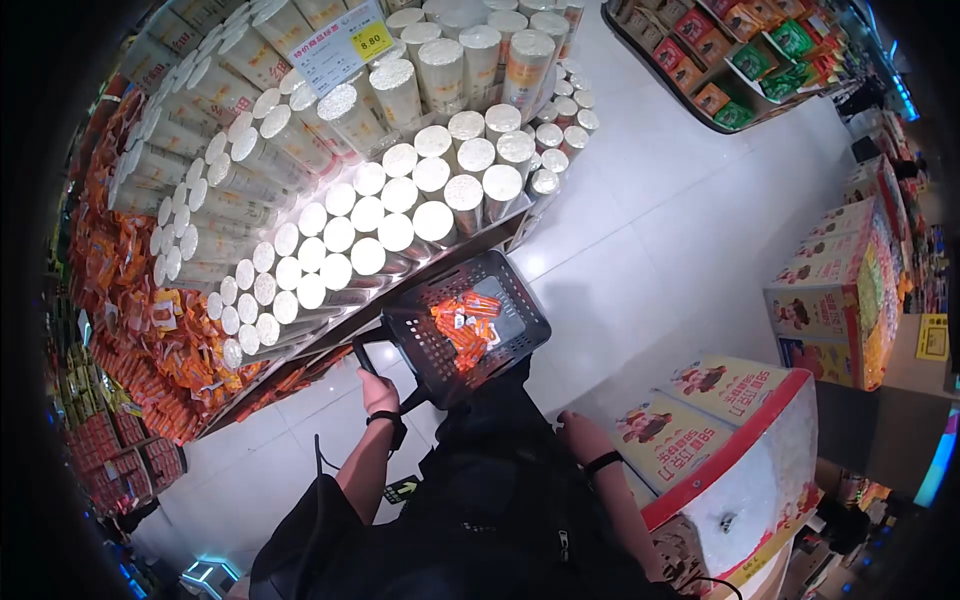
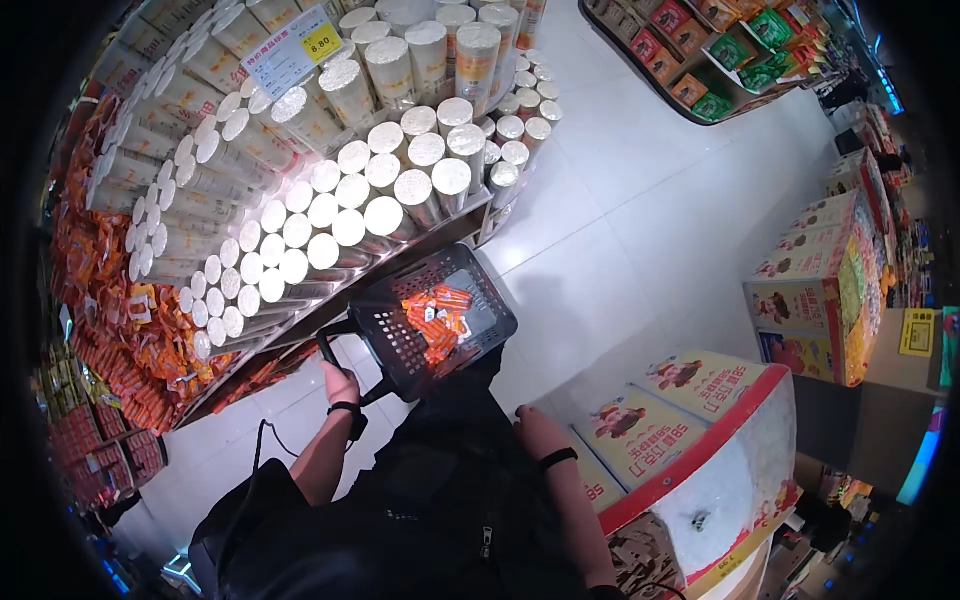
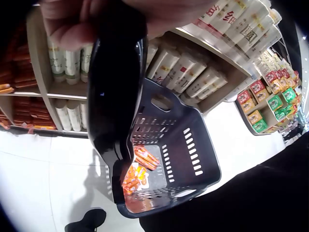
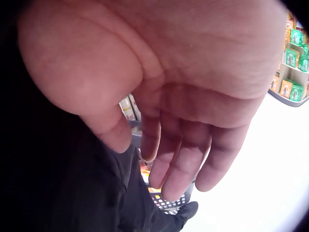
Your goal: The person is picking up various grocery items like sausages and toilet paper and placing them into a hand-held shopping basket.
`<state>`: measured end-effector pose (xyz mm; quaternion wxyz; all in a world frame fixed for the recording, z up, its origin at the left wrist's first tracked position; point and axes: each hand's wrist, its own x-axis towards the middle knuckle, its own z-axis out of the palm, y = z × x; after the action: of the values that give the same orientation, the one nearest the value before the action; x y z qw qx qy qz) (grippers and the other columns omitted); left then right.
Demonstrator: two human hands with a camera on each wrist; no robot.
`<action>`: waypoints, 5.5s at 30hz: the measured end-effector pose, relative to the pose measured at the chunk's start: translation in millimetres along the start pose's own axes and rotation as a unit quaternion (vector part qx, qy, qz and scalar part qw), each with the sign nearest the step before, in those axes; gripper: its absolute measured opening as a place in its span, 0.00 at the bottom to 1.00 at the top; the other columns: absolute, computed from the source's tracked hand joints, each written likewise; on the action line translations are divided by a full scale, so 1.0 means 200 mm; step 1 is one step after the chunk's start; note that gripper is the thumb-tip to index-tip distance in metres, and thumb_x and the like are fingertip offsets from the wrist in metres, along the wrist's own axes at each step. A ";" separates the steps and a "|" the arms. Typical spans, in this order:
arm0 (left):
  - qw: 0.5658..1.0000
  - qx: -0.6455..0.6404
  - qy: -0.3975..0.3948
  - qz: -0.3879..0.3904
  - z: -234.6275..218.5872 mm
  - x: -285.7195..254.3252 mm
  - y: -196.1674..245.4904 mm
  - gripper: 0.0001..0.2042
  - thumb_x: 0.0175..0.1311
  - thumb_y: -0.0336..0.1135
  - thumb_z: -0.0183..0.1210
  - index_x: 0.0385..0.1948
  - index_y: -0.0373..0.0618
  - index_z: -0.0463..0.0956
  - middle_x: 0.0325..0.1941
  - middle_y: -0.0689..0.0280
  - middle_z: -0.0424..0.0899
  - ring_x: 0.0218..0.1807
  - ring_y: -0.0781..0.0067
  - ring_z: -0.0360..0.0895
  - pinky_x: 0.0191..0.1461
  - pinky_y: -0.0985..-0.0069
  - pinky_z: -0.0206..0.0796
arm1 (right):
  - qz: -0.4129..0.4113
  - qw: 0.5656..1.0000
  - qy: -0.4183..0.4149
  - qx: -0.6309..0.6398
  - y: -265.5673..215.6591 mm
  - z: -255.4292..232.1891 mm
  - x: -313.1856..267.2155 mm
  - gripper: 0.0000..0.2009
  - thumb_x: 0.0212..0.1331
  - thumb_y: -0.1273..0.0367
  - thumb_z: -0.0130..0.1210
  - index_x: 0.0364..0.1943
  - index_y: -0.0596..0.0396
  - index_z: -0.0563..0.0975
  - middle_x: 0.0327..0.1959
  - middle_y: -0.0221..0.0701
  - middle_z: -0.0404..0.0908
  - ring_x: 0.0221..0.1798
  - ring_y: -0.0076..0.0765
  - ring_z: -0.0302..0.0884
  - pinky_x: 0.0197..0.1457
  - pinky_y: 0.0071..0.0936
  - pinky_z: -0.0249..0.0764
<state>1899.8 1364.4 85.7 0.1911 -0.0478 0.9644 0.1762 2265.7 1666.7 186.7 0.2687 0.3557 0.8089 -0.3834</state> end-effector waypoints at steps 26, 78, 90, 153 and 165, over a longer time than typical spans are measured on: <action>0.953 0.107 0.214 -0.184 0.58 -0.40 1.12 0.52 0.56 0.31 0.76 0.81 0.32 0.50 0.81 0.38 0.60 0.79 0.38 0.64 0.83 0.53 0.59 | -0.251 0.950 -0.090 -0.165 0.33 -1.99 1.41 0.15 0.73 0.64 0.56 0.55 0.58 0.80 0.48 0.51 0.87 0.53 0.62 0.86 0.59 0.52 0.82; 0.734 -0.656 0.169 0.057 -0.31 -0.04 3.65 0.28 0.78 0.27 0.60 0.78 0.45 0.68 0.34 0.78 0.64 0.35 0.90 0.60 0.39 0.88 0.58 | -0.670 0.734 -0.053 -0.103 -1.24 -3.19 1.92 0.28 0.69 0.73 0.62 0.73 0.48 0.74 0.23 0.38 0.82 0.23 0.47 0.83 0.31 0.45 0.79; 0.680 -0.726 0.102 0.034 -0.37 -0.03 3.63 0.27 0.78 0.25 0.59 0.78 0.44 0.67 0.33 0.77 0.67 0.33 0.89 0.71 0.43 0.84 0.76 | -0.666 0.743 -0.036 -0.062 -1.20 -3.10 1.97 0.26 0.67 0.75 0.63 0.70 0.51 0.77 0.23 0.38 0.82 0.24 0.46 0.83 0.33 0.42 0.80; 0.605 -0.795 0.036 0.027 -0.38 0.02 3.57 0.21 0.78 0.21 0.55 0.70 0.39 0.71 0.32 0.71 0.78 0.34 0.83 0.81 0.46 0.80 0.80 | -0.583 0.811 0.034 -0.009 -1.09 -2.88 1.89 0.29 0.72 0.79 0.61 0.74 0.58 0.64 0.32 0.34 0.84 0.33 0.33 0.86 0.41 0.32 0.84; 0.601 -0.798 0.029 0.029 -0.38 0.02 3.56 0.21 0.77 0.21 0.57 0.70 0.40 0.70 0.33 0.71 0.78 0.35 0.84 0.80 0.46 0.79 0.80 | -0.591 0.806 0.039 -0.002 -1.09 -2.87 1.88 0.30 0.71 0.79 0.61 0.75 0.57 0.64 0.30 0.33 0.81 0.31 0.33 0.83 0.39 0.31 0.82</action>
<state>1755.8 2002.5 378.7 0.0440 -0.1582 0.4459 0.8799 1775.6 2172.8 336.6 -0.0407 -0.1770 0.8731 -0.4525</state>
